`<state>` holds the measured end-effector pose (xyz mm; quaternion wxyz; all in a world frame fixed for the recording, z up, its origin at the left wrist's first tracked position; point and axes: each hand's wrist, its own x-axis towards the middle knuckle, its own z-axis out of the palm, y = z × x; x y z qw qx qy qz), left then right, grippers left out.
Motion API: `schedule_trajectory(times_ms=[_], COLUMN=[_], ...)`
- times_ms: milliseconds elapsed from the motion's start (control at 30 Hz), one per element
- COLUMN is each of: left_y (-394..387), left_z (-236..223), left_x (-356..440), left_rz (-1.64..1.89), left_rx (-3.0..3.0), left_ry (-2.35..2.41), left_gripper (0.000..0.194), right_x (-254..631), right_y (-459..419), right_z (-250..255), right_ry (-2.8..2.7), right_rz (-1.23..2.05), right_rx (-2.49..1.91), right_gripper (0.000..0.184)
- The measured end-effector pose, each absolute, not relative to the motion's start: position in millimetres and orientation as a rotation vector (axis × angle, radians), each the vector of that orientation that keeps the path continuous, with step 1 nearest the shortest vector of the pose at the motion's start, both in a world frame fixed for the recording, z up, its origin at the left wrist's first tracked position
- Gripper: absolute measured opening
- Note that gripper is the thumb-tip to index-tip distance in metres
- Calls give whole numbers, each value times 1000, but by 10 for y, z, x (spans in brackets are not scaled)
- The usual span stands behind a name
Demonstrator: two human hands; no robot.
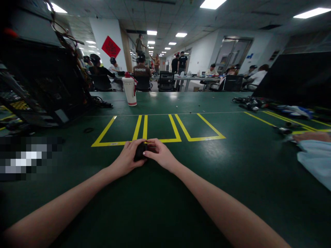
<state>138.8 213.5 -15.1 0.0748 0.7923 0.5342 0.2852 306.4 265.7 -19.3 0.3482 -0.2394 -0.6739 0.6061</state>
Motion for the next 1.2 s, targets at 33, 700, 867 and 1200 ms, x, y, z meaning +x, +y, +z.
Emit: schedule_trajectory(times_ms=[33,700,867,1200], left_y=[2131,2127,2120,2118], left_z=[-148,-144,-132,-127], left_x=[1388,1382,1389,1380], left_rz=[853,838,840,832], left_rx=[2374,2372,2391,2360], left_ry=[1601,1600,1614,1600], left_gripper=[60,60,60,60], right_x=[3068,3089,3075,3083], right_y=[2660,2660,2654,2636], right_z=[-191,-192,-214,-168], right_ry=[-1756,-1745,-1728,-1769], right_rz=[1582,1643,1655,1586], right_rx=[-624,-576,-524,-637], right_gripper=[36,36,34,36])
